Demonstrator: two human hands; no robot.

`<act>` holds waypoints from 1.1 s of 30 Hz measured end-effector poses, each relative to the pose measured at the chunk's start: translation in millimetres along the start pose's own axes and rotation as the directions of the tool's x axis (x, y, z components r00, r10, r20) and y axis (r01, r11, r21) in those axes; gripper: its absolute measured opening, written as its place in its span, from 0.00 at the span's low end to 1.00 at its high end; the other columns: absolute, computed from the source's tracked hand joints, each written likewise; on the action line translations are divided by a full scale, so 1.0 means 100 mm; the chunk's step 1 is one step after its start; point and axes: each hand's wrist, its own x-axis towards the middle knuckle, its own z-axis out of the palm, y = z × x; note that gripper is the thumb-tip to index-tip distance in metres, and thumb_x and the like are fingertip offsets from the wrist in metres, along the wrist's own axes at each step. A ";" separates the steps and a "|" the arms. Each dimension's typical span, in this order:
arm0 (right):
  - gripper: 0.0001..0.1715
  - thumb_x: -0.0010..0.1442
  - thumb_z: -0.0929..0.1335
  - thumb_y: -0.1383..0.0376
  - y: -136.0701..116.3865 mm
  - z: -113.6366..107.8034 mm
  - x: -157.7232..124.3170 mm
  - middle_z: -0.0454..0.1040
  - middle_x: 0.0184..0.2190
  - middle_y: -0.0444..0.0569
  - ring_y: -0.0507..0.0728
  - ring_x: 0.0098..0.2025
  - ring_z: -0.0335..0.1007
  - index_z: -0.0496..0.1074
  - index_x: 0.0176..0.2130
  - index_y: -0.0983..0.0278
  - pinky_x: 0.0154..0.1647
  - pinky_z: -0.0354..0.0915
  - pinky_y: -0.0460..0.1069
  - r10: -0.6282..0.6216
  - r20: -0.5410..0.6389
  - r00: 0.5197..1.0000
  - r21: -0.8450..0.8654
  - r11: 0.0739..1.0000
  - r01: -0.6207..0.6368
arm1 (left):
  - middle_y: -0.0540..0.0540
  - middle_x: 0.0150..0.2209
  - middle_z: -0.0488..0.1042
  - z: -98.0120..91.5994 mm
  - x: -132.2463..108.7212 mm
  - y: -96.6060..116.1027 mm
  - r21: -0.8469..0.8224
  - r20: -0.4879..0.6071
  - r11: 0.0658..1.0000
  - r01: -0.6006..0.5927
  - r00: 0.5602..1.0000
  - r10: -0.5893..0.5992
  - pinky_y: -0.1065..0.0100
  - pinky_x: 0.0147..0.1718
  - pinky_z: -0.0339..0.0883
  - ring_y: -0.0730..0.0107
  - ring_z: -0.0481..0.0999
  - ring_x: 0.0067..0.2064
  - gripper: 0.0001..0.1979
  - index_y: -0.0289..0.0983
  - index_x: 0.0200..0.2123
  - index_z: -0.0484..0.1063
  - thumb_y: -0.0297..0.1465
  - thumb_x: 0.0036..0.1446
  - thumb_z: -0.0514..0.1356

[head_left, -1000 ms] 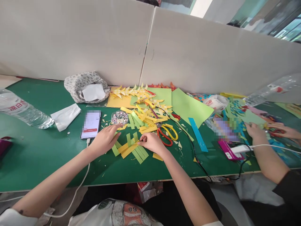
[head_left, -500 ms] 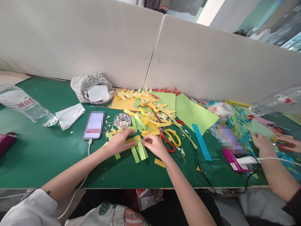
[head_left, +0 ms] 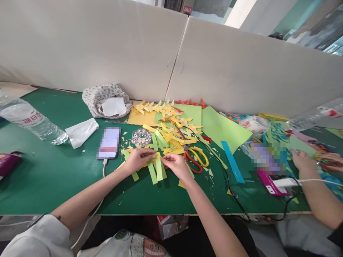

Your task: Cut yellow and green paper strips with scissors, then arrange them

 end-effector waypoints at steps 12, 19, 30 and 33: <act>0.16 0.42 0.71 0.57 -0.01 0.02 -0.01 0.74 0.28 0.50 0.56 0.33 0.71 0.72 0.29 0.67 0.37 0.67 0.50 -0.056 -0.076 0.996 -0.013 0.998 0.055 | 0.46 0.30 0.78 0.04 0.00 -0.03 -0.164 0.012 0.982 0.098 0.995 -0.097 0.64 0.34 0.72 0.64 0.77 0.32 0.11 0.38 0.30 0.74 0.39 0.47 0.61; 0.18 0.46 0.68 0.54 -0.07 0.02 -0.05 0.76 0.31 0.52 0.58 0.36 0.72 0.74 0.31 0.66 0.37 0.67 0.50 -0.081 -0.079 0.994 -0.028 0.996 0.079 | 0.46 0.29 0.76 0.04 0.00 0.00 -0.280 0.064 0.945 0.169 0.985 -0.157 0.67 0.33 0.68 0.67 0.76 0.32 0.12 0.36 0.29 0.70 0.39 0.47 0.61; 0.16 0.46 0.69 0.55 -0.03 0.02 -0.04 0.76 0.30 0.51 0.58 0.35 0.72 0.75 0.30 0.65 0.37 0.66 0.51 -0.107 -0.041 0.993 -0.036 0.994 0.105 | 0.50 0.25 0.73 0.06 -0.02 0.03 -0.416 0.099 0.861 0.292 0.956 -0.276 0.73 0.24 0.60 0.73 0.71 0.26 0.12 0.36 0.27 0.68 0.39 0.46 0.62; 0.16 0.46 0.69 0.56 -0.01 0.02 -0.02 0.76 0.30 0.51 0.58 0.35 0.71 0.74 0.30 0.66 0.37 0.66 0.51 -0.100 -0.024 0.995 -0.027 0.995 0.100 | 0.50 0.25 0.73 0.06 -0.03 0.04 -0.417 0.104 0.858 0.299 0.954 -0.282 0.73 0.25 0.59 0.74 0.71 0.26 0.12 0.35 0.27 0.67 0.39 0.46 0.62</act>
